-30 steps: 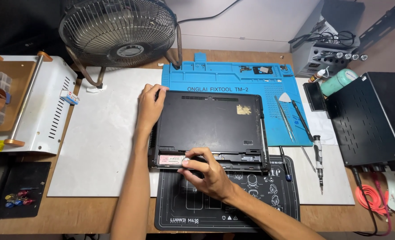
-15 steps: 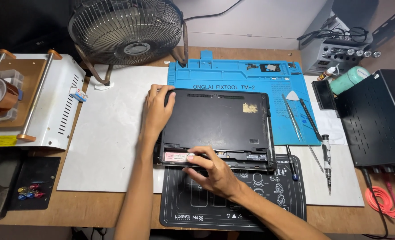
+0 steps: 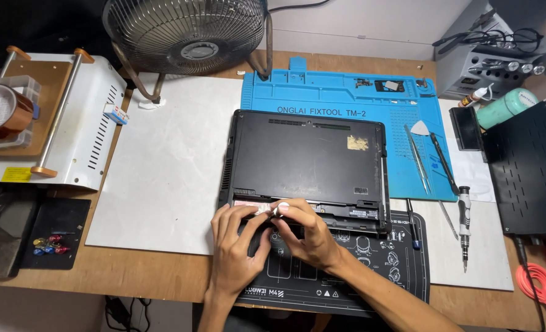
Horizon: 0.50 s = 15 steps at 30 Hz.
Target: Unscrewing the back cover of a laptop and removing the internal battery.
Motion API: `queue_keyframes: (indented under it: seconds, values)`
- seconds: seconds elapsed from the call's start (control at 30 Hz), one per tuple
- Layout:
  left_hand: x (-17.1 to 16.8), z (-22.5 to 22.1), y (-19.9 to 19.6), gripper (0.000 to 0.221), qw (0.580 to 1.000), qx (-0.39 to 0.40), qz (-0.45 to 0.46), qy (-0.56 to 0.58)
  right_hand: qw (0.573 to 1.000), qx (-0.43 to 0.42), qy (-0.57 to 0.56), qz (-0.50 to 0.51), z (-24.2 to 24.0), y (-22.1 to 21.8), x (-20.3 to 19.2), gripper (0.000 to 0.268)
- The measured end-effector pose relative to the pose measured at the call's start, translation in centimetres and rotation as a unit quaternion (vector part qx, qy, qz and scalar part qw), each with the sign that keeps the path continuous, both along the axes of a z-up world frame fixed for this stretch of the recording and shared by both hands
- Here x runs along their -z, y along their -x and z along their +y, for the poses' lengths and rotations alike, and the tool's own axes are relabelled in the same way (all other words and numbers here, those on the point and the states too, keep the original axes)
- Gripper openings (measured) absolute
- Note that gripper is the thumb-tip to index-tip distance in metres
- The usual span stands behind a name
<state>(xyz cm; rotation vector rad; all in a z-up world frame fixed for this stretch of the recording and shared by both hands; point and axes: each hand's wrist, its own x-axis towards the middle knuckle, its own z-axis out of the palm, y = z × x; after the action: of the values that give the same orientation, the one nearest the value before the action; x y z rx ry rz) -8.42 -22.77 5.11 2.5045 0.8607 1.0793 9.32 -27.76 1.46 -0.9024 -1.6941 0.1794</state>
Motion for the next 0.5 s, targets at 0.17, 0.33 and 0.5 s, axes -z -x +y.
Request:
queue_keyframes:
  seconds: [0.17,0.33,0.5]
  values:
    - [1.3,0.0,-0.8,0.032,0.997,-0.027,0.056,-0.052,0.997,0.052,-0.045,0.025,-0.3,0.1,-0.2,0.061]
    - [1.0,0.5,-2.0,0.013,0.997,-0.019,0.022,-0.074,0.993,0.087,-0.076,0.029,-0.3,0.0,-0.5,0.057]
    - [0.3,1.1,-2.7,0.013,0.998,0.013,0.017,-0.067,0.99,0.102,-0.085,0.043,-0.3,-0.2,-0.5,0.055]
